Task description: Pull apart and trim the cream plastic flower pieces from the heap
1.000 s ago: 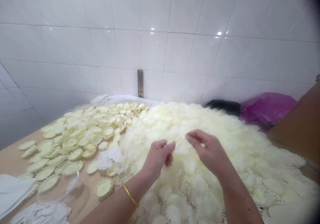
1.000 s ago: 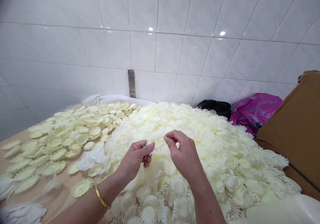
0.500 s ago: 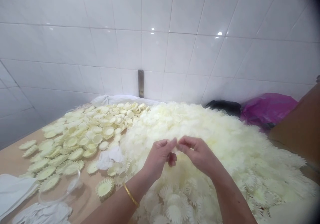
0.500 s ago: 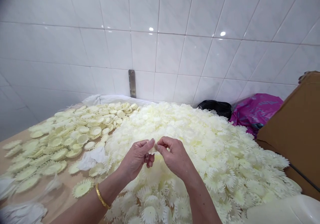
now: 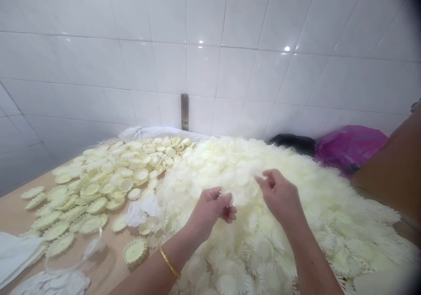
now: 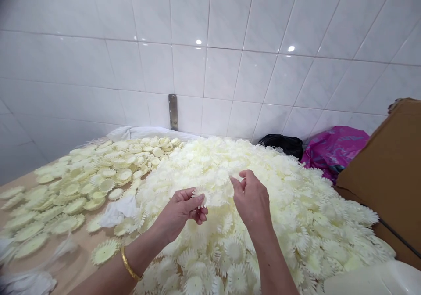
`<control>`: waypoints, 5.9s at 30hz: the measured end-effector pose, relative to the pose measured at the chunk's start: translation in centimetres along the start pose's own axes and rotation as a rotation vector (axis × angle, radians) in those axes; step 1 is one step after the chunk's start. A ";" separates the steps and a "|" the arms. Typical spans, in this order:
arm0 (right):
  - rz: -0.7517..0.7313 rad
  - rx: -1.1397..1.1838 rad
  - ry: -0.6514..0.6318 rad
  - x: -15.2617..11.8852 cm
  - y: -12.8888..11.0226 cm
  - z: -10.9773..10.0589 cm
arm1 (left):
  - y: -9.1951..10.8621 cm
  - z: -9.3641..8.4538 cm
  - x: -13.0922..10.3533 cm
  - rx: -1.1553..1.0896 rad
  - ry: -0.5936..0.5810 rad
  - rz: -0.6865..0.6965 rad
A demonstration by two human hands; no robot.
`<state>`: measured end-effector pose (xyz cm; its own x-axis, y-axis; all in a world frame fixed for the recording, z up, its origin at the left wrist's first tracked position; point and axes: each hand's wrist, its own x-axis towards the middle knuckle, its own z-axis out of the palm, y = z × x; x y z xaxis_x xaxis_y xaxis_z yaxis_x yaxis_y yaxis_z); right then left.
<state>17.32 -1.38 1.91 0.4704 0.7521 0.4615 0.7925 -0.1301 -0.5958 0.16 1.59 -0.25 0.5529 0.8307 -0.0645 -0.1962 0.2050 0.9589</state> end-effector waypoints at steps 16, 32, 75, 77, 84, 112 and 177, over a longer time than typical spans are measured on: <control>-0.182 0.370 -0.584 -2.1 -3.8 -0.8 | -1.2 -0.5 1.0 0.010 0.129 0.060; -0.253 0.065 -0.318 -1.8 -3.2 1.0 | -0.4 -0.2 0.3 0.021 -0.028 -0.007; -0.189 0.219 -0.026 -0.9 -1.6 -1.7 | 0.0 0.3 0.0 0.006 0.029 0.033; -0.196 0.285 -0.125 -1.5 -2.7 -2.0 | 0.0 0.2 0.1 0.025 0.050 0.051; -0.252 0.419 -0.516 -2.1 -3.7 -2.0 | -0.1 -0.1 0.1 -0.019 0.038 0.059; -0.404 0.254 -0.487 -2.9 -4.5 -1.5 | 1.5 -0.1 -0.7 0.130 -0.061 0.126; -0.513 0.136 -0.385 -3.2 -4.5 -0.7 | 1.2 -0.2 -0.5 0.065 0.016 0.132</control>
<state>12.48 -3.67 3.57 -0.1473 0.8778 0.4559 0.8111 0.3710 -0.4522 -0.55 1.54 0.84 0.5126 0.8566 0.0591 -0.2131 0.0603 0.9752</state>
